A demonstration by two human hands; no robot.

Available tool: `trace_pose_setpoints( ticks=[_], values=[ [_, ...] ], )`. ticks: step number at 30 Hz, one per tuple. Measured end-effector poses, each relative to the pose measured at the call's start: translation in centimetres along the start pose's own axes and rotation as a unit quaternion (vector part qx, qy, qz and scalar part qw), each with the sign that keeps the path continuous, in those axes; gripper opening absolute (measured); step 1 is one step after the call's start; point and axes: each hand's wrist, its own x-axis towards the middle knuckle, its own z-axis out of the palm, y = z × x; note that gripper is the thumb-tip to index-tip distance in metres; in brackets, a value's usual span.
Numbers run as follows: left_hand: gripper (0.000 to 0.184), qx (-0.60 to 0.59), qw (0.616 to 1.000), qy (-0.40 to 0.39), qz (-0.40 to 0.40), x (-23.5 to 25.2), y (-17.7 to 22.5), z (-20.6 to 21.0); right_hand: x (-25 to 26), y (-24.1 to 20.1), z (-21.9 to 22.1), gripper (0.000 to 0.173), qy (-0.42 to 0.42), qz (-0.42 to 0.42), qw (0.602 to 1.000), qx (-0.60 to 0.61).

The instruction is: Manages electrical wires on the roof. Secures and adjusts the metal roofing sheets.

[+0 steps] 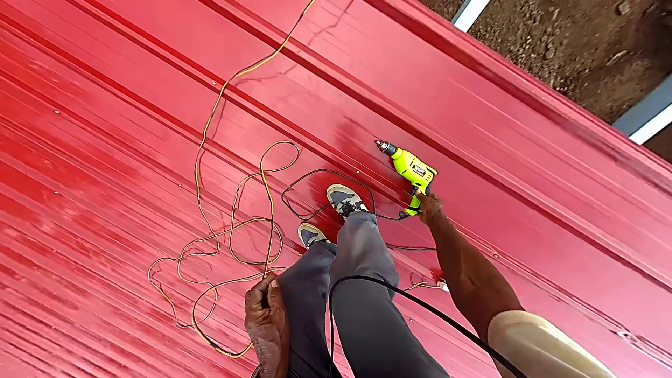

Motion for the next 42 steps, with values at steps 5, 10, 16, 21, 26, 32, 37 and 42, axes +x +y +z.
trace_pose_setpoints(
  ticks=[5, 10, 16, 21, 26, 32, 37, 42],
  values=[
    [0.018, -0.038, 0.999, 0.006, -0.018, -0.5, 0.0, -0.4, -1.6, -0.5, 1.0, 0.052, -0.007, 0.026, 0.987, -0.155],
    [0.024, -0.122, 0.991, -0.017, -0.047, -1.0, 0.3, -1.0, -7.7, -2.2, 1.5, 0.06, -0.013, -0.005, 0.96, -0.279],
    [0.043, -0.333, 0.939, -0.054, -0.07, 1.6, 5.6, -4.0, -25.0, -6.5, 3.6, 0.041, -0.219, -0.28, 0.894, -0.272],
    [0.035, -0.522, 0.82, -0.142, -0.189, 4.5, 14.6, -9.9, -46.2, -9.6, 5.8, 0.079, -0.545, -0.305, 0.72, -0.302],
    [0.021, -0.67, 0.685, -0.192, -0.213, 8.5, 22.6, -14.5, -59.2, -7.8, 6.3, 0.06, -0.629, -0.323, 0.641, -0.297],
    [0.017, -0.685, 0.705, -0.101, -0.154, 12.2, 24.5, -22.6, -64.0, -8.7, 3.7, 0.032, -0.62, -0.265, 0.725, -0.14],
    [0.058, -0.471, 0.841, -0.245, -0.105, 7.3, 18.0, -24.1, -68.9, -14.2, 0.9, 0.033, -0.621, -0.263, 0.733, -0.09],
    [0.087, -0.364, 0.863, -0.35, 0.034, -5.5, 7.4, -22.4, -73.0, -18.7, 4.4, 0.028, -0.633, -0.243, 0.735, 0.025]
  ],
)
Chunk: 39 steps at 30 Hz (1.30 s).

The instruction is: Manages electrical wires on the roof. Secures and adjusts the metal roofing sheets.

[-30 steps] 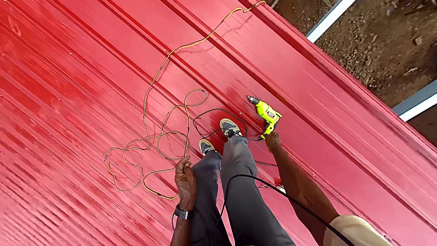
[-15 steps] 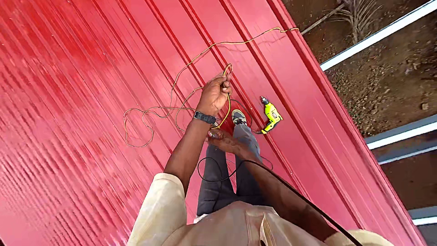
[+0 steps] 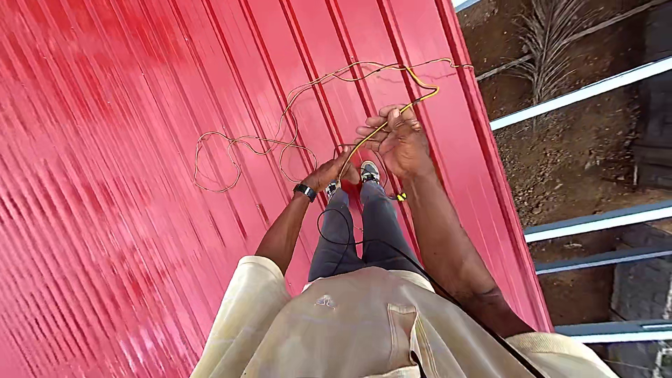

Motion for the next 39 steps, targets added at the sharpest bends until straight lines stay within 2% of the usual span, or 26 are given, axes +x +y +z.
trace_pose_setpoints(
  ticks=[2, 4, 8, 12, 15, 18, 20, 22, 24, 25, 26, 27, 28, 29, 30, 32, 34, 36, 39],
  values=[
    [0.089, 0.008, 0.999, 0.042, 0.018, -4.2, -4.7, -0.7, 1.5, -1.7, 1.3, 0.026, 0.015, -0.02, 0.999, 0.025],
    [0.091, -0.008, 0.996, 0.087, 0.026, -7.1, -6.1, -1.5, 2.0, -2.6, 2.6, 0.025, 0.026, -0.03, 0.999, 0.027],
    [0.047, -0.053, 0.982, 0.181, 0.012, -10.0, -5.1, -4.2, 1.9, -1.7, 4.6, 0.026, 0.037, -0.03, 0.998, 0.033],
    [0.033, -0.102, 0.954, 0.279, 0.051, -12.5, -1.7, -6.5, 1.6, 0.8, 4.5, 0.039, 0.031, -0.008, 0.998, 0.047],
    [0.032, -0.043, 0.929, 0.355, 0.096, -15.0, 2.9, -8.3, 0.5, 3.0, 4.4, 0.047, 0.026, 0.072, 0.997, 0.011],
    [0.028, -0.008, 0.921, 0.365, 0.138, -17.1, 7.9, -9.1, -1.1, 5.9, 4.3, 0.049, -0.001, 0.167, 0.982, -0.084],
    [0.028, 0.02, 0.922, 0.354, 0.157, -17.9, 10.5, -8.6, -2.4, 8.2, 4.7, 0.052, -0.049, 0.222, 0.958, -0.173],
    [0.03, 0.064, 0.923, 0.342, 0.163, -18.2, 12.6, -7.5, -3.7, 10.6, 5.6, 0.064, -0.131, 0.254, 0.917, -0.278],
    [0.031, 0.084, 0.923, 0.336, 0.17, -18.0, 14.6, -5.9, -5.0, 13.1, 7.2, 0.087, -0.246, 0.263, 0.85, -0.385],
    [0.032, 0.089, 0.92, 0.338, 0.175, -17.7, 15.5, -5.1, -5.8, 14.4, 8.2, 0.091, -0.295, 0.263, 0.811, -0.431],
    [0.032, 0.093, 0.918, 0.342, 0.179, -17.5, 16.5, -4.4, -6.5, 15.7, 9.1, 0.086, -0.338, 0.257, 0.771, -0.475],
    [0.033, 0.098, 0.915, 0.346, 0.183, -17.3, 17.4, -3.8, -7.4, 16.9, 9.9, 0.071, -0.364, 0.245, 0.739, -0.511],
    [0.033, 0.101, 0.911, 0.352, 0.189, -17.1, 18.2, -3.4, -8.4, 18.0, 10.6, 0.051, -0.374, 0.218, 0.723, -0.538],
    [0.033, 0.1, 0.906, 0.361, 0.197, -16.8, 18.7, -3.2, -9.6, 19.0, 10.9, 0.035, -0.368, 0.191, 0.731, -0.542],
    [0.032, 0.092, 0.902, 0.37, 0.204, -16.6, 18.9, -3.3, -10.9, 19.8, 11.3, 0.033, -0.359, 0.188, 0.747, -0.528],
    [0.03, 0.029, 0.9, 0.374, 0.222, -16.3, 18.1, -4.0, -12.9, 20.6, 12.4, 0.033, -0.354, 0.273, 0.783, -0.432],
    [0.037, -0.061, 0.909, 0.357, 0.207, -17.1, 15.7, -5.1, -14.6, 20.3, 13.7, 0.033, -0.33, 0.367, 0.815, -0.304],
    [0.052, -0.119, 0.918, 0.346, 0.155, -18.5, 10.8, -6.3, -15.5, 19.4, 14.5, 0.035, -0.294, 0.409, 0.839, -0.205],
    [0.062, -0.148, 0.924, 0.349, 0.049, -21.4, 1.4, -5.6, -14.5, 17.3, 15.3, 0.039, -0.281, 0.399, 0.864, -0.125]
  ],
)
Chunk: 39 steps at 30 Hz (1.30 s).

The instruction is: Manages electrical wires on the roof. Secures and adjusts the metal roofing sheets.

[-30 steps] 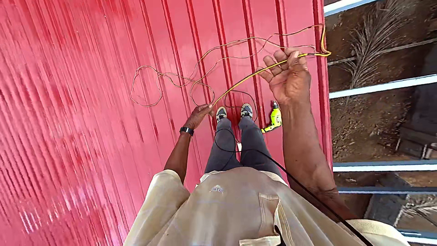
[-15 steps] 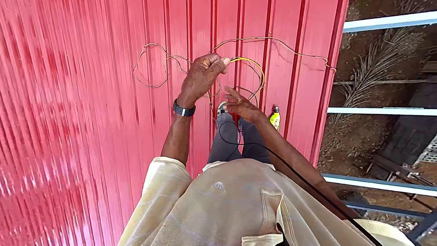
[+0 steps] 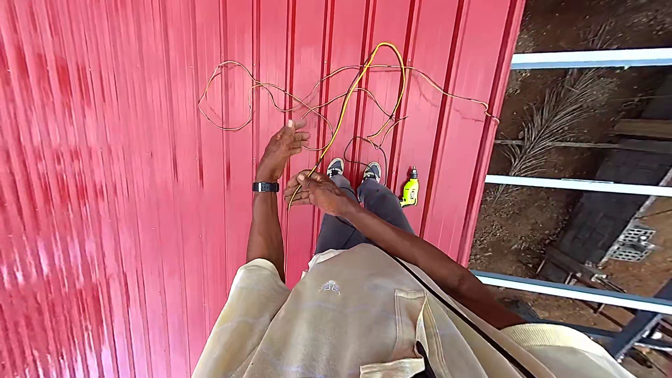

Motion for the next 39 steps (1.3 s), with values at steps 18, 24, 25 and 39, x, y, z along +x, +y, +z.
trace_pose_setpoints(
  ticks=[18, 24, 25, 39],
  values=[
    [0.03, -0.108, 0.985, 0.007, 0.135, -7.0, 4.8, 5.3, -2.4, -11.9, -9.6, 0.06, 0.148, -0.167, 0.97, -0.102],
    [0.028, -0.11, 0.989, -0.029, 0.094, -5.9, 10.2, 9.1, -3.9, -2.1, -13.6, 0.08, 0.199, 0.036, 0.896, -0.394],
    [0.029, -0.097, 0.991, -0.021, 0.094, -5.7, 10.3, 9.4, -3.5, -0.6, -13.6, 0.081, 0.182, 0.053, 0.895, -0.405],
    [0.035, -0.075, 0.951, 0.251, -0.162, -13.4, -10.9, -2.2, -14.8, 4.6, -24.5, 0.037, 0.475, 0.135, 0.752, -0.436]
  ],
)
